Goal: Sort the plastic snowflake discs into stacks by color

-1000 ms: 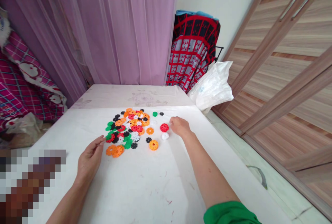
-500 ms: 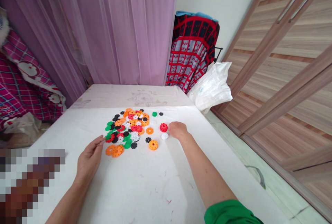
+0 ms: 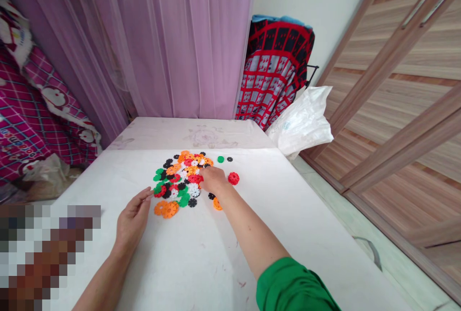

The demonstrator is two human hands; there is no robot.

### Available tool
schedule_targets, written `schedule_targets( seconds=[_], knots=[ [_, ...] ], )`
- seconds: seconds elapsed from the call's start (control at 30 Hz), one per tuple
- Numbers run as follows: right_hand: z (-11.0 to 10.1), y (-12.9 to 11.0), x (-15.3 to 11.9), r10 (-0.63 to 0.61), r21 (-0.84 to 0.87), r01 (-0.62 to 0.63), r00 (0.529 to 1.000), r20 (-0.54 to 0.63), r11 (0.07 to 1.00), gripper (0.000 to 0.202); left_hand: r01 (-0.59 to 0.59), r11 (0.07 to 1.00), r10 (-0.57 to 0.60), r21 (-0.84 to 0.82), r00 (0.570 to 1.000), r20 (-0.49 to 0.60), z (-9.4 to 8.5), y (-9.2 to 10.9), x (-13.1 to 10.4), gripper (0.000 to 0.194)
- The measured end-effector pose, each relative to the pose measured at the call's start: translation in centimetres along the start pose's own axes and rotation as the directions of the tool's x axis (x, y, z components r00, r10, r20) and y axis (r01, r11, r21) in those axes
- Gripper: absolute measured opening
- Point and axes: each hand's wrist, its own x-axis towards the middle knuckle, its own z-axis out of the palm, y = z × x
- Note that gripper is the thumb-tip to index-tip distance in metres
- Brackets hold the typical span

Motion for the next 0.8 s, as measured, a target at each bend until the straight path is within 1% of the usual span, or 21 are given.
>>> schedule_targets(
  seconds=[0.17, 0.27, 0.33, 0.4, 0.43, 0.5, 0.57, 0.67, 0.73, 0.8],
  knots=[
    [0.2, -1.5, 0.7, 0.035, -0.008, -0.035, 0.999, 0.01, 0.999, 0.039, 0.015, 1.0, -0.015, 0.01, 1.0, 0.011, 0.0, -0.2, 0.0, 0.03],
    [0.2, -2.1, 1.0, 0.05, -0.01, -0.05, 0.999, 0.015, 0.999, 0.039, 0.019, 1.0, -0.02, 0.01, 1.0, 0.018, 0.0, -0.1, 0.0, 0.03],
    [0.2, -2.1, 1.1, 0.061, 0.01, -0.061, 0.998, 0.012, 0.998, 0.037, 0.021, 1.0, -0.021, 0.003, 1.0, 0.017, 0.0, 0.1, 0.1, 0.03],
    [-0.1, -1.5, 0.9, 0.078, 0.045, -0.078, 0.997, 0.005, 0.996, 0.038, 0.014, 1.0, -0.014, -0.006, 1.0, 0.013, 0.0, 0.2, 0.1, 0.03],
    [-0.3, -0.9, 0.7, 0.095, 0.064, -0.094, 0.995, -0.007, 0.993, 0.039, 0.01, 1.0, -0.01, -0.009, 1.0, 0.012, 0.0, 0.2, 0.1, 0.03],
    [-0.9, 1.2, 0.0, 0.149, 0.1, -0.144, 0.988, -0.045, 0.985, 0.04, 0.009, 1.0, -0.008, -0.007, 1.0, 0.014, 0.0, 0.1, 0.1, 0.031],
    [-1.6, 4.1, -1.0, 0.216, 0.121, -0.204, 0.972, -0.095, 0.971, 0.04, 0.018, 1.0, -0.018, -0.002, 1.0, 0.018, 0.0, 0.0, 0.1, 0.031],
    [-2.3, 8.2, -2.6, 0.292, 0.102, -0.281, 0.95, -0.114, 0.954, 0.041, 0.03, 1.0, -0.03, 0.003, 0.999, 0.025, 0.1, -0.1, 0.1, 0.032],
    [-2.2, 10.0, -3.4, 0.295, 0.084, -0.287, 0.949, -0.108, 0.954, 0.041, 0.027, 1.0, -0.028, 0.006, 0.999, 0.026, 0.1, -0.1, 0.1, 0.032],
    [-1.7, 10.8, -3.8, 0.269, 0.074, -0.262, 0.958, -0.101, 0.962, 0.04, 0.028, 1.0, -0.028, 0.012, 0.999, 0.024, 0.1, 0.0, 0.2, 0.033]
  ],
)
